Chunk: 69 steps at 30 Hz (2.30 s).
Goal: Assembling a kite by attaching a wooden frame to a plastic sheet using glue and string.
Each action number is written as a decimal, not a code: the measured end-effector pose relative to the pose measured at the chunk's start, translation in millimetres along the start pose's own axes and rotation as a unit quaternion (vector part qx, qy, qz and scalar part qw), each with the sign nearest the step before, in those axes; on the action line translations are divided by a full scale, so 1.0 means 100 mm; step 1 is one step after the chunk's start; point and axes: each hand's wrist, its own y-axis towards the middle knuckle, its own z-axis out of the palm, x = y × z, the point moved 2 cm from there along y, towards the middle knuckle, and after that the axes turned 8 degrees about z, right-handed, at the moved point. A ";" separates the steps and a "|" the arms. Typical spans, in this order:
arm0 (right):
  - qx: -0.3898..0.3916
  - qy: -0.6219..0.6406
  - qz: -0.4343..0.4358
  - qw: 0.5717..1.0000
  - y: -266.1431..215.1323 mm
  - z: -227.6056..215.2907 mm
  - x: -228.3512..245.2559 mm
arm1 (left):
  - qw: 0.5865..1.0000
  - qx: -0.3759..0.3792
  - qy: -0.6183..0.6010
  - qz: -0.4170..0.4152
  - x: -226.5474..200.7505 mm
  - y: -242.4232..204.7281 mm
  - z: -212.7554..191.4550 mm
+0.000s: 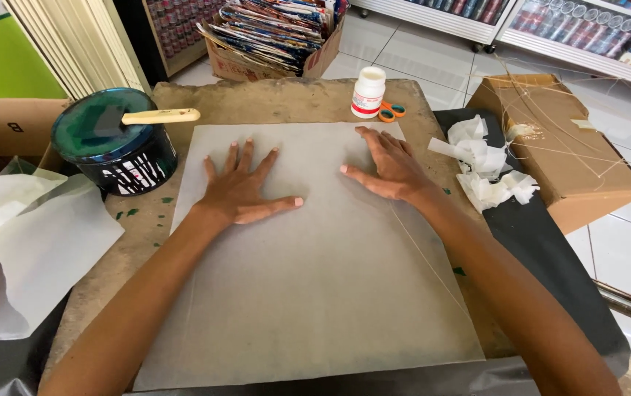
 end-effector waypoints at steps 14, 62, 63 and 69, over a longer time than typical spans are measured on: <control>-0.019 -0.024 0.029 0.999 0.18 0.04 -0.02 | 1.000 -0.011 0.004 -0.006 0.11 0.13 0.01; 0.005 -0.076 0.030 0.997 -0.06 0.17 0.20 | 0.998 -0.053 0.004 -0.022 0.43 0.03 0.08; -0.001 -0.076 0.031 0.997 -0.07 0.18 0.20 | 0.998 -0.056 0.001 -0.025 0.43 0.02 0.08; -0.008 -0.074 0.025 0.997 -0.06 0.19 0.17 | 0.998 -0.052 -0.012 -0.039 0.43 0.04 0.08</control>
